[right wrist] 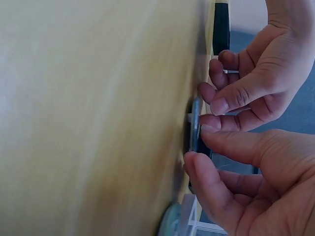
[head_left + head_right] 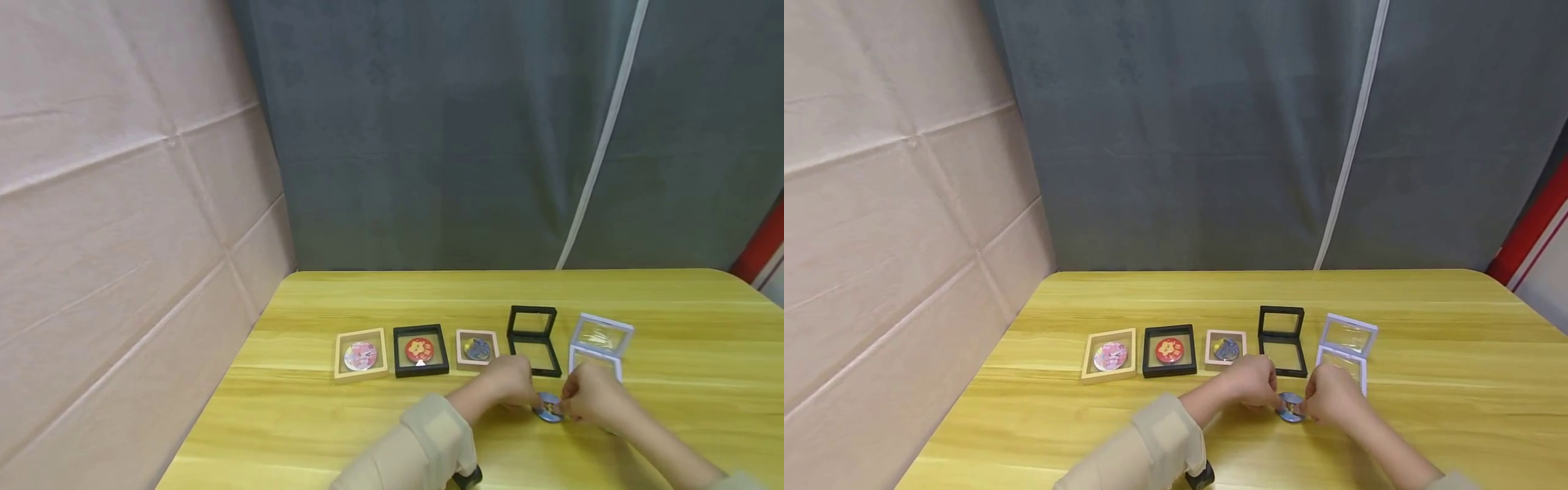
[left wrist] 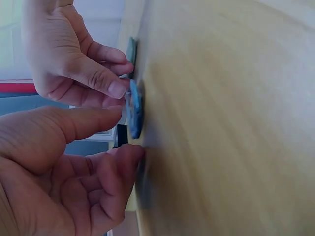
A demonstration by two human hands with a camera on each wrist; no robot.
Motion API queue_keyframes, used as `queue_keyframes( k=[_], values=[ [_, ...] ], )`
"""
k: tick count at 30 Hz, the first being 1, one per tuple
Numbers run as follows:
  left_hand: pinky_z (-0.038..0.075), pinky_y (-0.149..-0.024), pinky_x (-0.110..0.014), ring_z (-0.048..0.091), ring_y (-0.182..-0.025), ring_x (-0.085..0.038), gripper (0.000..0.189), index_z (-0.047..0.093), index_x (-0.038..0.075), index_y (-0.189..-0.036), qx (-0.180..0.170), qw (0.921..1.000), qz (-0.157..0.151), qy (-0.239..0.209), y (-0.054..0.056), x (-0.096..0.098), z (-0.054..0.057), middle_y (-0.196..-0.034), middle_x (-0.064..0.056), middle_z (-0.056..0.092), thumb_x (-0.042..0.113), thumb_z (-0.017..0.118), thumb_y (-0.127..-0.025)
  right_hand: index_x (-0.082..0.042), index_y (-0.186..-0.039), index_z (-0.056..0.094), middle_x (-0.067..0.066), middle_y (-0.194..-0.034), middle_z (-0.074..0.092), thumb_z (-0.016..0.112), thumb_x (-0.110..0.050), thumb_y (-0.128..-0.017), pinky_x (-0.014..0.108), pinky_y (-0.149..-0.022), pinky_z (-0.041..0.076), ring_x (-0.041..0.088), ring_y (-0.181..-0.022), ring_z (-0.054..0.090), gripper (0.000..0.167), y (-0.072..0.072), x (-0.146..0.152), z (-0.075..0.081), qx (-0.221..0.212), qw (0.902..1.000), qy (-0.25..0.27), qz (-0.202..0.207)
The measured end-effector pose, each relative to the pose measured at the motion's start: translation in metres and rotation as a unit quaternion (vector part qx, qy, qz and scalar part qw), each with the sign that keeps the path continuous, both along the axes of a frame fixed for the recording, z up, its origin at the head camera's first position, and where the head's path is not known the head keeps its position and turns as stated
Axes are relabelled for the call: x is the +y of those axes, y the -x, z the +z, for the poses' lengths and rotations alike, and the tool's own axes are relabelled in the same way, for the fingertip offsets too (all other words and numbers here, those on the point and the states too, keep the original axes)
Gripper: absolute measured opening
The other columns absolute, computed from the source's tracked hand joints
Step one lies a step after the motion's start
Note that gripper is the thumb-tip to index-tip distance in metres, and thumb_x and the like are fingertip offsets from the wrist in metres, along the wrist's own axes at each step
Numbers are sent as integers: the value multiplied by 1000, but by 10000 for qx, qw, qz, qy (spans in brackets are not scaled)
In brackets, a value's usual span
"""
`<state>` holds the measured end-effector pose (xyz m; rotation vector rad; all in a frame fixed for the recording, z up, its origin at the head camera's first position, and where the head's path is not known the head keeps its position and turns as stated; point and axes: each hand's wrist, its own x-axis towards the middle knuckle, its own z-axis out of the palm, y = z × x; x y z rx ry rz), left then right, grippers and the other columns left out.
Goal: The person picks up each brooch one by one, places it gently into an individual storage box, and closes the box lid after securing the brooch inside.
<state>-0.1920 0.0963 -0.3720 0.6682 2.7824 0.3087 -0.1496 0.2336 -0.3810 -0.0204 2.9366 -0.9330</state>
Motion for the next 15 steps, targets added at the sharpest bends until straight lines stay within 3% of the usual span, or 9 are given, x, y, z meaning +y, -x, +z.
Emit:
queue_keyframes(
  k=[7, 15],
  values=[
    [32, -38, -20, 38, -38, -8, 39, 49, 15, -49, 138, 9998, 72, 99, -2, 3, -3, -40, 6, 42, 34, 74, -70, 1, -65, 60, 4, -57, 55, 74, 3, -63, 25, -45, 47, 13, -48, 53, 14, 0, -2, -5, -108, 9998, 105, -159],
    [33, -37, -21, 39, -35, -9, 34, 53, 14, -52, -166, 9991, 376, -139, -4, 5, -6, -41, 4, 47, 32, 76, -70, 1, -67, 58, 4, -58, 55, 73, 4, -65, 25, -46, 48, 13, -49, 54, 16, 0, -3, -7, -251, 9991, 250, -232]
  ],
)
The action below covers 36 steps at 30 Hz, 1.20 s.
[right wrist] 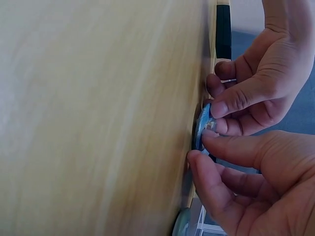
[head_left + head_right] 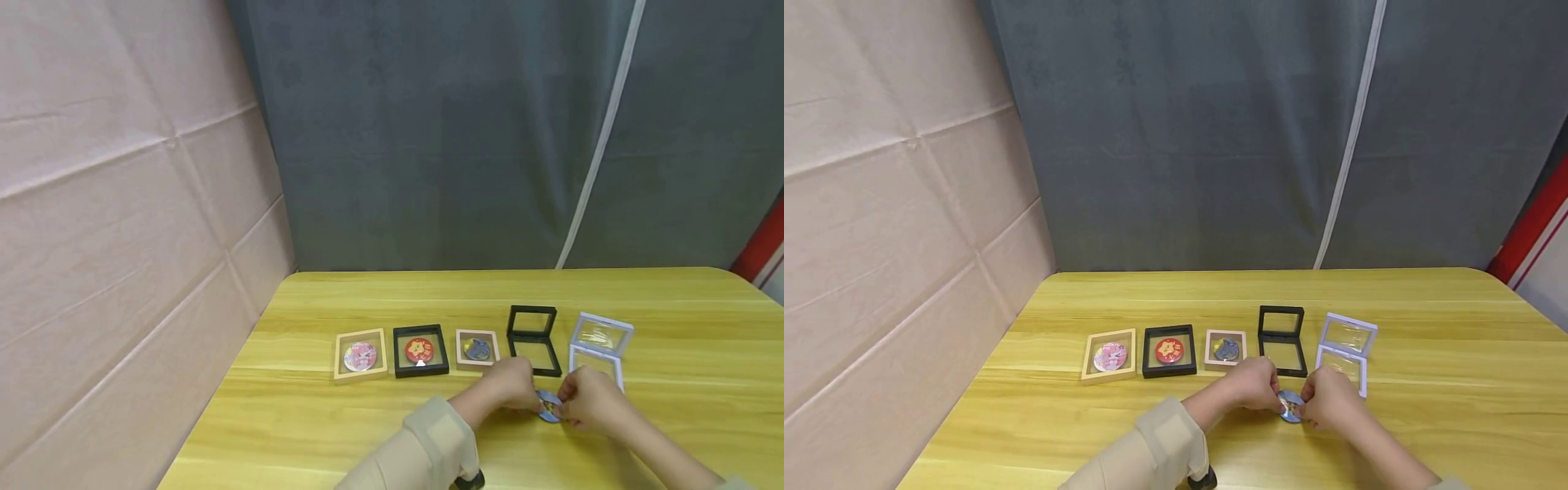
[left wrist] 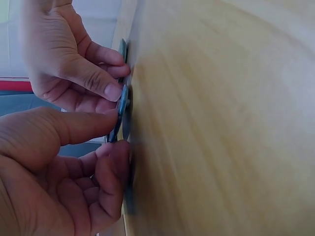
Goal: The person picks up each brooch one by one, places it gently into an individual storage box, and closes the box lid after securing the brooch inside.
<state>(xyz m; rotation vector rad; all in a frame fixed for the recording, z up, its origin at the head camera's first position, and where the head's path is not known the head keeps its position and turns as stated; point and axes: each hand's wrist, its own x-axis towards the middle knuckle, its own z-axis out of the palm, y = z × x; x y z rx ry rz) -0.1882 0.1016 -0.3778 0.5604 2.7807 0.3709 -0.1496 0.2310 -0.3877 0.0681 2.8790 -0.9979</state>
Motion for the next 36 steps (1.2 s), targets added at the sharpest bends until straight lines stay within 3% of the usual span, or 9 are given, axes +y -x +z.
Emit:
queue_keyframes(
  k=[4, 13, 24, 36],
  values=[
    [32, -36, -22, 37, -34, -9, 36, 50, 14, -51, -95, 9999, 38, -95, -1, 0, 0, -40, 5, 44, 30, 76, -70, 0, -67, 57, 4, -58, 54, 74, 3, -65, 26, -46, 48, 13, -49, 54, 17, 0, 0, 0, -1, 10000, 20, -50],
    [19, -35, -21, 21, -33, -8, 52, 31, 15, -47, -22, 9986, -56, -516, -3, -5, -2, -37, 6, 22, 25, 77, -70, -1, -67, 53, 4, -57, 52, 75, 2, -63, 25, -45, 46, 13, -49, 53, 23, -1, -1, 0, 59, 9999, 47, -117],
    [28, -39, -20, 33, -42, -7, 39, 43, 15, -53, -44, 9967, 46, -815, 0, -6, -5, -47, 7, 37, 20, 79, -66, 3, -69, 51, 6, -57, 55, 70, 8, -66, 27, -46, 50, 15, -49, 57, 20, -1, -2, 1, -111, 9978, 633, -184],
    [32, -35, -17, 43, -33, -7, 28, 48, 10, -51, -327, 9911, 259, -1265, 3, -9, -4, -40, 4, 49, 3, 68, -69, 5, -72, 52, 8, -60, 55, 64, 8, -72, 29, -49, 51, 17, -51, 58, 12, -1, -1, 1, -185, 9935, 1116, -140]
  ],
)
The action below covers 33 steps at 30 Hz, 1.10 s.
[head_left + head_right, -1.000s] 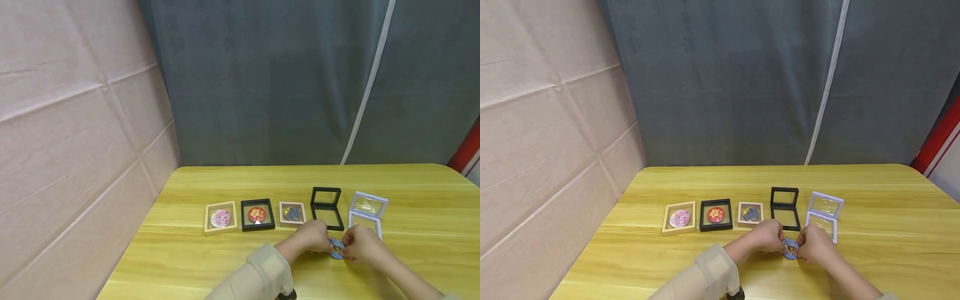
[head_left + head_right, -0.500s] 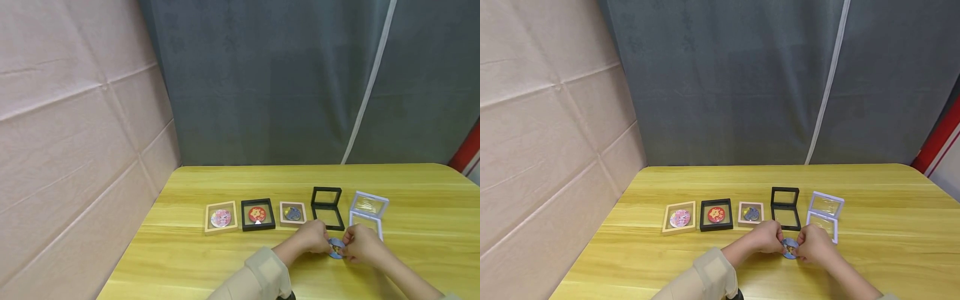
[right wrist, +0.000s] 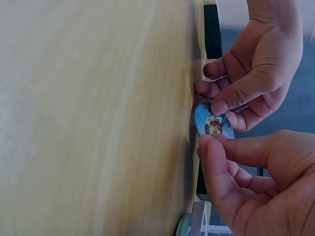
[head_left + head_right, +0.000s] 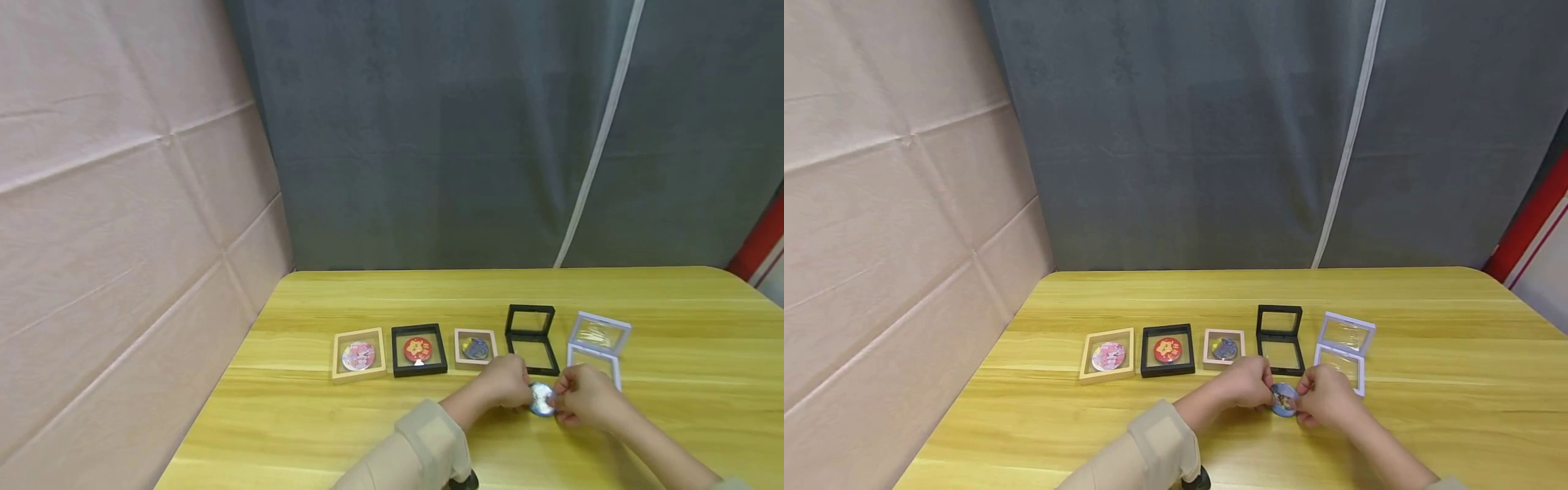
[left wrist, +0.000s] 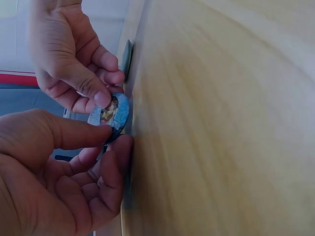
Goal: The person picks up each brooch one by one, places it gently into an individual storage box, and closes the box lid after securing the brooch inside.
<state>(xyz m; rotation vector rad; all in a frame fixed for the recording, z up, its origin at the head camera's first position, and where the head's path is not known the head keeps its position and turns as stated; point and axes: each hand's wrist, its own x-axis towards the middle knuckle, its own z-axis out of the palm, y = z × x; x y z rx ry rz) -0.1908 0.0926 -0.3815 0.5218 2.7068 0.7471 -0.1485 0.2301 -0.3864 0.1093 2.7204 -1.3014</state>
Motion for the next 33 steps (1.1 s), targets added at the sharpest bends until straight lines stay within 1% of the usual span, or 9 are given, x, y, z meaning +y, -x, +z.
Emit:
queue_keyframes(
  k=[4, 10, 12, 15, 20, 24, 29, 32, 33],
  values=[
    [32, -34, -17, 46, -34, -9, 25, 48, 9, -54, -167, 9994, 180, -263, 1, 0, 2, -42, 3, 50, -1, 64, -70, 6, -73, 52, 9, -62, 56, 63, 7, -74, 29, -50, 51, 16, -51, 58, 11, 1, 2, 0, -1, 9998, 201, -29],
    [26, -33, -18, 40, -32, -10, 27, 45, 11, -53, -189, 9972, 419, -590, 0, 1, 5, -38, 2, 47, -3, 61, -68, 9, -78, 51, 10, -66, 57, 61, 8, -77, 29, -52, 52, 16, -53, 59, 11, 4, 4, 2, -48, 9983, 568, -132],
    [27, -33, -18, 40, -32, -11, 26, 45, 11, -54, -241, 9955, 515, -752, 0, 2, 6, -39, 1, 47, -4, 60, -68, 10, -79, 50, 11, -66, 57, 61, 8, -77, 29, -53, 52, 16, -54, 59, 11, 5, 5, 2, -35, 9979, 631, -146],
    [30, -34, -18, 42, -35, -10, 24, 46, 11, -56, -192, 9943, 615, -852, 0, 3, 7, -42, 2, 47, -4, 61, -67, 11, -80, 49, 11, -66, 58, 58, 9, -79, 28, -53, 52, 16, -55, 59, 10, 6, 6, 3, 4, 9978, 648, -125],
    [36, -40, -20, 44, -43, -10, 20, 50, 11, -63, -68, 9928, 781, -902, 3, 7, 8, -55, 1, 49, -1, 65, -67, 12, -84, 47, 11, -67, 59, 53, 8, -82, 27, -53, 52, 16, -57, 59, 8, 10, 8, 4, -37, 9973, 734, -71],
    [37, -44, -21, 44, -50, -11, 18, 51, 10, -70, -66, 9898, 976, -1031, 6, 11, 8, -64, 1, 48, 1, 67, -68, 12, -85, 47, 11, -68, 59, 54, 7, -83, 27, -54, 52, 14, -56, 58, 9, 14, 10, 6, -104, 9967, 791, -140],
    [37, -45, -22, 43, -53, -12, 19, 50, 10, -72, -54, 9856, 1143, -1245, 9, 13, 8, -66, 0, 47, 1, 66, -67, 12, -84, 47, 11, -68, 58, 53, 5, -83, 27, -54, 52, 13, -56, 57, 9, 19, 9, 9, -124, 9965, 802, -211],
    [34, -42, -22, 41, -48, -11, 20, 48, 11, -70, 27, 9839, 1194, -1327, 11, 14, 8, -62, 1, 45, 1, 65, -67, 12, -85, 47, 12, -68, 57, 53, 6, -83, 27, -53, 52, 13, -55, 58, 9, 21, 8, 12, -127, 9961, 838, -233],
    [32, -40, -21, 39, -45, -11, 20, 47, 11, -65, 64, 9837, 1206, -1331, 11, 14, 9, -58, 1, 44, 1, 65, -67, 12, -85, 47, 12, -67, 57, 53, 6, -83, 27, -53, 52, 13, -54, 58, 9, 22, 8, 12, -116, 9963, 826, -209]
  ],
)
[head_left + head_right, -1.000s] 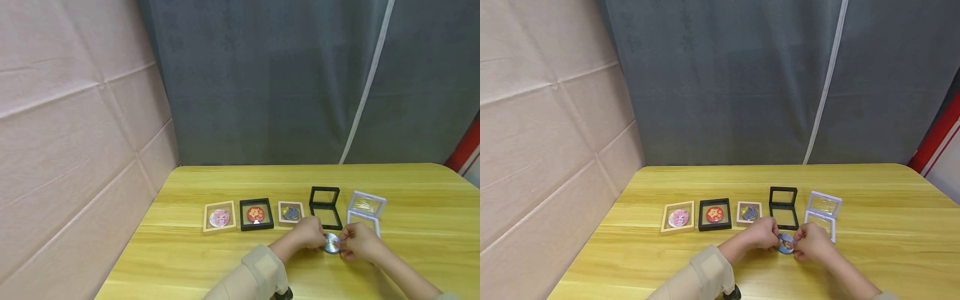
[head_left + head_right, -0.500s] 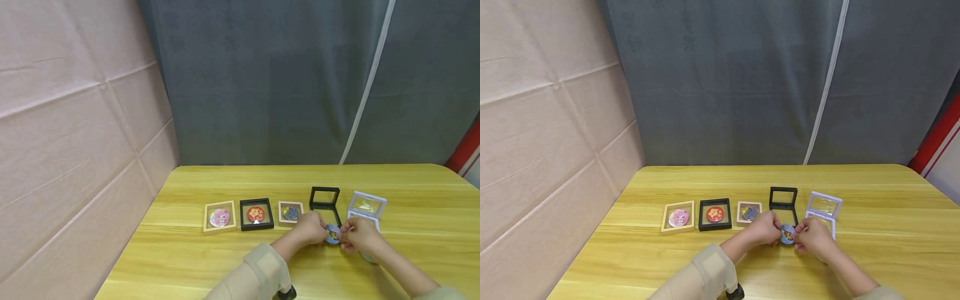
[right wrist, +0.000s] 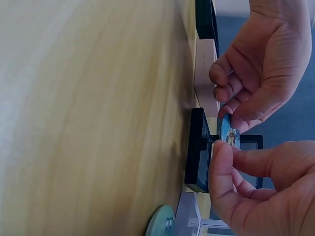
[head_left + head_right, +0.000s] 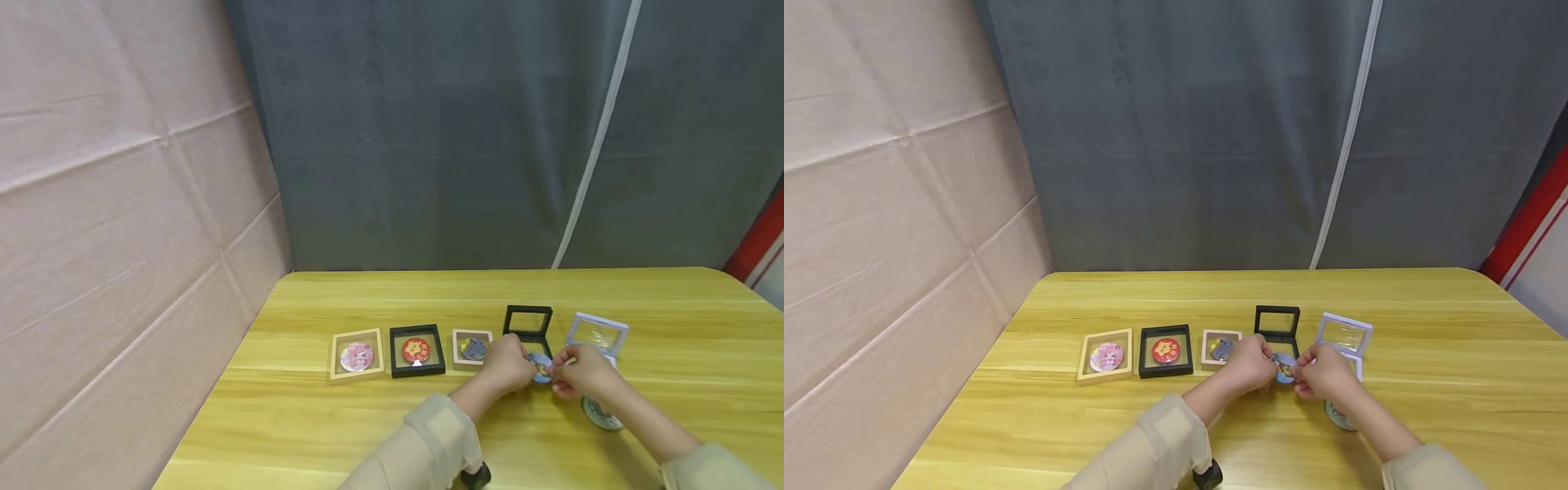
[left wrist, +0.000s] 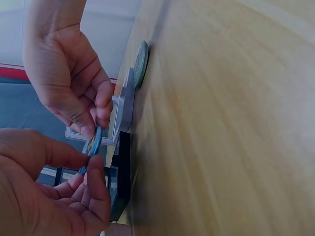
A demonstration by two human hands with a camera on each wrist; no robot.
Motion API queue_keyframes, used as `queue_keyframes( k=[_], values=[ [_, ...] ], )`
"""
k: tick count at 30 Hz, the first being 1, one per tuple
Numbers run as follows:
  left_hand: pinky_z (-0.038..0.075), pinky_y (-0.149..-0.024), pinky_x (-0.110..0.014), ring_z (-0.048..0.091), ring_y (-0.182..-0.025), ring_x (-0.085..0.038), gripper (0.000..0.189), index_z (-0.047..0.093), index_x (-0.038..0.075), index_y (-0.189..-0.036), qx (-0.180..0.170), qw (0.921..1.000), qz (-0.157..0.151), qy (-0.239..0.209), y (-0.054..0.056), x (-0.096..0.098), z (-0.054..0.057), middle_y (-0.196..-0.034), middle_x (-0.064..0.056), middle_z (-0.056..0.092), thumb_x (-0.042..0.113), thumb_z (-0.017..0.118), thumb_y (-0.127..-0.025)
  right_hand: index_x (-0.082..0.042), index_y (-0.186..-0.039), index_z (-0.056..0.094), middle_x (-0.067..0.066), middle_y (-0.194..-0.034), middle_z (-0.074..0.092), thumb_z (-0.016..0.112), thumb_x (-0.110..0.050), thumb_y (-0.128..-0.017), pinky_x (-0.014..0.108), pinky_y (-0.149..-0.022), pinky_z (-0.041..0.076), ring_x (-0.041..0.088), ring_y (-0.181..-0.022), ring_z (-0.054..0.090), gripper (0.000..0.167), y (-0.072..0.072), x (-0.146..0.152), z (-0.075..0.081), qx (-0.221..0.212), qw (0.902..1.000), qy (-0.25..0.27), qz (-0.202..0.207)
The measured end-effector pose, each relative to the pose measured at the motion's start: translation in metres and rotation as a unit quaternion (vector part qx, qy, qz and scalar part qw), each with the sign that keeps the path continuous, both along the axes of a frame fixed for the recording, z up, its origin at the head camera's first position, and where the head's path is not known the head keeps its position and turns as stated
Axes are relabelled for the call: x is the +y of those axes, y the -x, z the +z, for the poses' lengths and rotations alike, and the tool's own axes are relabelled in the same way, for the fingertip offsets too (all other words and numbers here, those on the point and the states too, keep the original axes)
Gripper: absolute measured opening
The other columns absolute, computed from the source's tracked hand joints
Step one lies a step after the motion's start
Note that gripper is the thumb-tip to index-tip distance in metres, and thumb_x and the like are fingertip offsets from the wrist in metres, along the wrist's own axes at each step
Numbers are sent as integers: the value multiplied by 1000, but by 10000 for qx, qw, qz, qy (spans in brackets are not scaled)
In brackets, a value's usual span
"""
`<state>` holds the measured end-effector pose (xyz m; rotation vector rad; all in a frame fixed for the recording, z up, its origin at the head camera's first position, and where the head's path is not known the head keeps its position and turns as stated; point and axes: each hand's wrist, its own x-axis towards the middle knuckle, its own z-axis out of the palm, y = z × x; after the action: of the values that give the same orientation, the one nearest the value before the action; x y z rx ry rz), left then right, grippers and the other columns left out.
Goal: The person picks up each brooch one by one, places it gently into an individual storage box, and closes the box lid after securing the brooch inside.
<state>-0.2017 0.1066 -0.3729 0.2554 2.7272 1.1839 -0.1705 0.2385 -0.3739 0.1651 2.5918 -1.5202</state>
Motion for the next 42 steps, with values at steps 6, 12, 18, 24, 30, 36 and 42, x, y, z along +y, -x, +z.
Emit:
queue_keyframes(
  k=[6, 12, 18, 24, 30, 36, 42],
  values=[
    [21, -30, -21, 27, -27, -10, 37, 35, 13, -44, 122, 9994, 104, 311, 1, 4, 3, -34, 3, 32, 2, 62, -67, 14, -88, 45, 12, -66, 55, 51, 6, -84, 27, -54, 52, 13, -54, 57, 11, 6, 2, 3, -115, 9999, 39, 38],
    [21, -33, -23, 25, -32, -11, 39, 34, 14, -49, -6, 9990, 212, 401, 5, 7, 5, -39, 4, 25, 6, 64, -72, 14, -91, 43, 12, -68, 55, 50, 5, -85, 27, -54, 52, 12, -54, 57, 13, 12, 1, 6, -228, 9997, 62, 0],
    [29, -35, -24, 37, -37, -14, 25, 48, 11, -56, -104, 9983, 281, 499, 8, 8, 5, -47, -2, 45, 9, 65, -74, 13, -93, 44, 13, -70, 54, 51, 5, -86, 27, -54, 52, 13, -53, 57, 13, 17, -1, 8, -381, 9992, 97, -103],
    [27, -36, -25, 36, -39, -14, 24, 48, 10, -58, -122, 9981, 293, 537, 12, 9, 5, -53, -3, 45, 9, 65, -74, 14, -91, 44, 12, -69, 54, 51, 5, -86, 26, -54, 51, 13, -53, 57, 12, 21, -2, 10, -352, 9993, 29, -141],
    [28, -37, -25, 37, -41, -14, 22, 50, 10, -59, -118, 9976, 350, 585, 15, 11, 5, -57, -3, 48, 9, 66, -73, 14, -90, 44, 13, -72, 55, 50, 5, -86, 26, -54, 51, 11, -53, 58, 12, 23, -1, 10, -246, 9996, -80, -139],
    [29, -38, -24, 38, -44, -14, 23, 49, 11, -58, 30, 9959, 322, 845, 18, 13, 5, -56, -2, 48, 10, 67, -73, 14, -88, 45, 14, -71, 55, 51, 5, -85, 25, -53, 51, 10, -52, 58, 12, 27, -2, 7, -225, 9994, -176, -216],
    [35, -43, -25, 43, -51, -15, 22, 51, 12, -59, 239, 9929, 316, 1123, 21, 16, 5, -60, -1, 49, 13, 68, -72, 13, -86, 47, 14, -71, 56, 51, 3, -86, 25, -53, 52, 10, -52, 59, 11, 31, -2, 6, -158, 9990, -349, -226]
  ],
)
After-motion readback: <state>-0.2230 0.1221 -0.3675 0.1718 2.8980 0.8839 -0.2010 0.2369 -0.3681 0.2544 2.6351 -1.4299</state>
